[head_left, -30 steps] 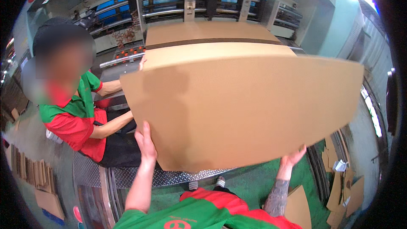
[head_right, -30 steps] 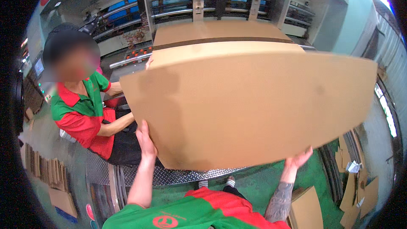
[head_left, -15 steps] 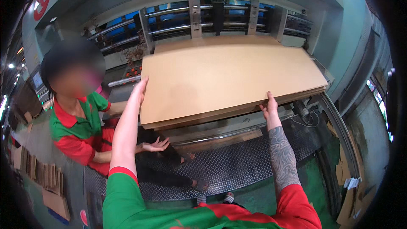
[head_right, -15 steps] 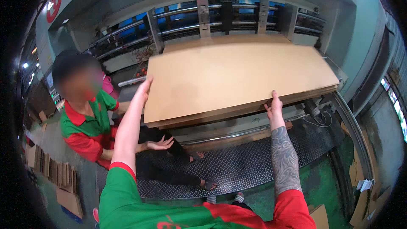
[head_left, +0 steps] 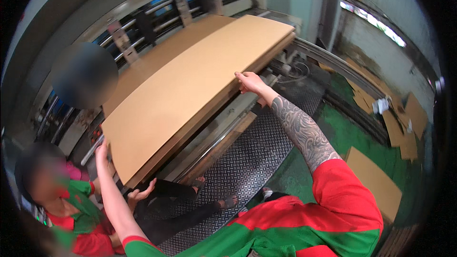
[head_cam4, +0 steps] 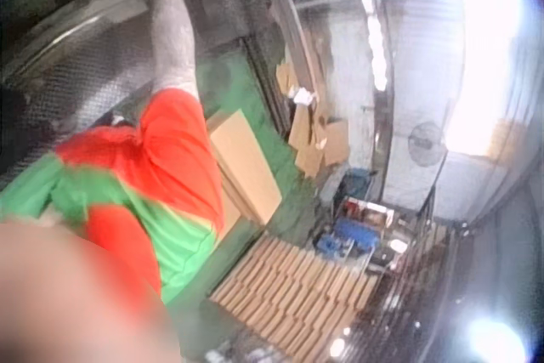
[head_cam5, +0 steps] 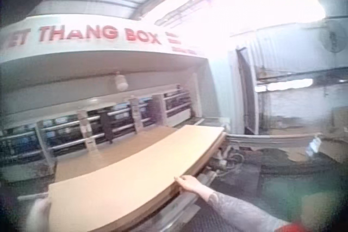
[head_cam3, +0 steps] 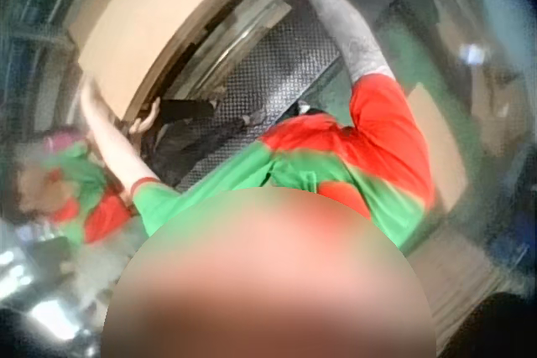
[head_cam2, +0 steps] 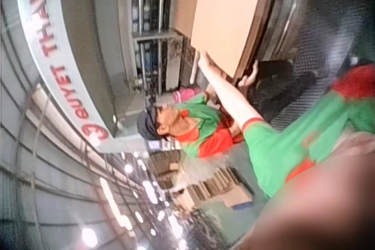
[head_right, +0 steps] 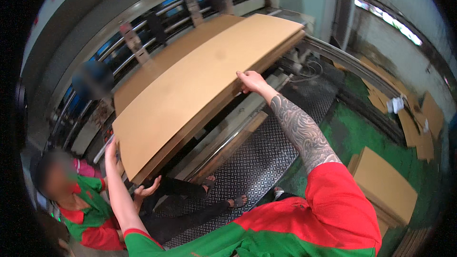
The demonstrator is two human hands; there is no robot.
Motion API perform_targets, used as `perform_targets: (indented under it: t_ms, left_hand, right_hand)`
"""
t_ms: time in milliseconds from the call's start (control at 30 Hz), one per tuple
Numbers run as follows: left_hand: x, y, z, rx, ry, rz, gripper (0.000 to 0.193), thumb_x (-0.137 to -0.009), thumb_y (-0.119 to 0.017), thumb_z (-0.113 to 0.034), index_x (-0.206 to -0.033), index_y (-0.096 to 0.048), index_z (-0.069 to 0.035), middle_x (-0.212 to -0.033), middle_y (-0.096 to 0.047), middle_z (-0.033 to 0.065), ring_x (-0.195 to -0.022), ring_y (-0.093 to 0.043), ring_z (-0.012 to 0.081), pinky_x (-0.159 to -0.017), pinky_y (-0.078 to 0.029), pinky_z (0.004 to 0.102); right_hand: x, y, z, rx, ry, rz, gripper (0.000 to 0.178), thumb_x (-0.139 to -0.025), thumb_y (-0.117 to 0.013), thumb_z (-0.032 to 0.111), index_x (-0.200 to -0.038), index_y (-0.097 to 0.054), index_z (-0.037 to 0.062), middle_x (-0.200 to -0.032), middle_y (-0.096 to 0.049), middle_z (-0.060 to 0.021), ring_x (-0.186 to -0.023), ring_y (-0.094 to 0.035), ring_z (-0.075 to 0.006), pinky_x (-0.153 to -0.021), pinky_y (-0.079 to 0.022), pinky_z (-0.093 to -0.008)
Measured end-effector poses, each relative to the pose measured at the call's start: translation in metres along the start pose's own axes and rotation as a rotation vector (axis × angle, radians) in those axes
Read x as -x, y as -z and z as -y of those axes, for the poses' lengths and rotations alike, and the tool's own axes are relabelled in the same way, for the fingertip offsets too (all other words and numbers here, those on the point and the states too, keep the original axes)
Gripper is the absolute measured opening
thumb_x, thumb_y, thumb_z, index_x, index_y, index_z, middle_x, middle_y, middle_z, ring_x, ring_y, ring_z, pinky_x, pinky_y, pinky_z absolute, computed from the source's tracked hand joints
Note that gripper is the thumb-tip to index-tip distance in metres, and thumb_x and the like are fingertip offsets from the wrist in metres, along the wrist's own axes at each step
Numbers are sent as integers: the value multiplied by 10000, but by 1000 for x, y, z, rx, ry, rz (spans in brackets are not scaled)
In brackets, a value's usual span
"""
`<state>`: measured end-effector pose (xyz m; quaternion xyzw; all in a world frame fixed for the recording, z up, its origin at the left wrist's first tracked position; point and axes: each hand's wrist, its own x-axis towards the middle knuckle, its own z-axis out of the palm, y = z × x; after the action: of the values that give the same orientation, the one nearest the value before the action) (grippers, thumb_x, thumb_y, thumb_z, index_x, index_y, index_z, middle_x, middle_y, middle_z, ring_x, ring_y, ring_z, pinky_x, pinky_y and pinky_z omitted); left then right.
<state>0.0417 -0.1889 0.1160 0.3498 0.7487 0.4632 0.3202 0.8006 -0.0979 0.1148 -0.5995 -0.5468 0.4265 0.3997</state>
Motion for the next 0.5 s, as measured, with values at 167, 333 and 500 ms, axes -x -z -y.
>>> perform_targets:
  t_ms: [167,333,500]
  left_hand:
    - [112,-31,-61,121,-526,-203,567,-1067,-650,-428,-1443,-599,-5,-1443,-629,104,-1321,-590,223,-1111,-453,375]
    - [337,-156,-52,319,-814,425,441,-1121,-518,-299,-1462,-555,-22,-1416,-616,149,-1326,-579,268,-1166,-455,446]
    - [470,-381,19,426,-265,788,358,-1108,-562,-302,-1338,-603,-30,-1204,-704,98,-1092,-688,235,-1026,-570,422]
  right_hand:
    - [123,27,-182,89,173,-68,430,-1047,-603,450,-963,-612,28,-853,-735,-137,-723,-718,-219,-715,-570,-434]
    - [438,52,-440,566,-887,-118,317,-955,-649,306,-1130,-739,57,-1119,-771,-208,-1094,-737,-384,-909,-583,-508]
    - [733,81,-562,271,-1558,139,315,-904,-704,311,-1114,-821,108,-1210,-772,-175,-1020,-768,-318,-945,-591,-517]
